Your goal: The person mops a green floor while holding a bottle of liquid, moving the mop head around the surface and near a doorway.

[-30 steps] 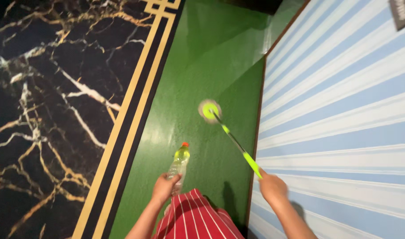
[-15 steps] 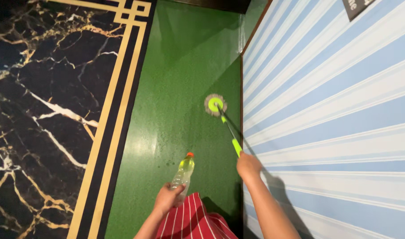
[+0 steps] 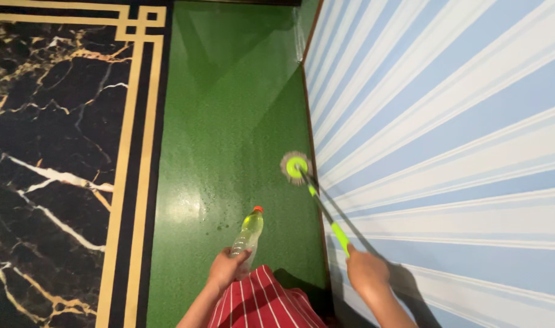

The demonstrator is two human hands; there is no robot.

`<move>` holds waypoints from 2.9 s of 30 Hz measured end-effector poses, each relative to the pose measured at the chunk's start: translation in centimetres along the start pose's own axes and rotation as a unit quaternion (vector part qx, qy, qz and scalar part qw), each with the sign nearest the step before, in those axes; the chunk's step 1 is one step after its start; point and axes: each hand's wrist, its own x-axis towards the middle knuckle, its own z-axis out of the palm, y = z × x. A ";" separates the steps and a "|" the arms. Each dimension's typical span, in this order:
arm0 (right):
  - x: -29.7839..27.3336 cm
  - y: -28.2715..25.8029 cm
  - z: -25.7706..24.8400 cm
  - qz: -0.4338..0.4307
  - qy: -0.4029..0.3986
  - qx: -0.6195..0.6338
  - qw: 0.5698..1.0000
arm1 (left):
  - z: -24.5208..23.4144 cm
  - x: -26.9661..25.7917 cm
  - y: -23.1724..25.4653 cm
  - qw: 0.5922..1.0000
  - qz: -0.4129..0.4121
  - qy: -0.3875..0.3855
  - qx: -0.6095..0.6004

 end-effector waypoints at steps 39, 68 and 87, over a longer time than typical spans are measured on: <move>3.7 -19.0 5.0 -0.104 0.078 -0.003 0.991 | -13.9 -6.3 -6.7 0.974 0.045 0.100 0.199; -8.6 -29.6 21.6 -0.130 0.085 0.042 0.987 | -26.8 -14.1 -24.1 0.968 0.048 0.219 0.109; -31.7 -22.7 24.8 -0.211 0.074 -0.017 0.975 | -22.4 -21.8 -35.9 0.979 -0.039 0.193 0.049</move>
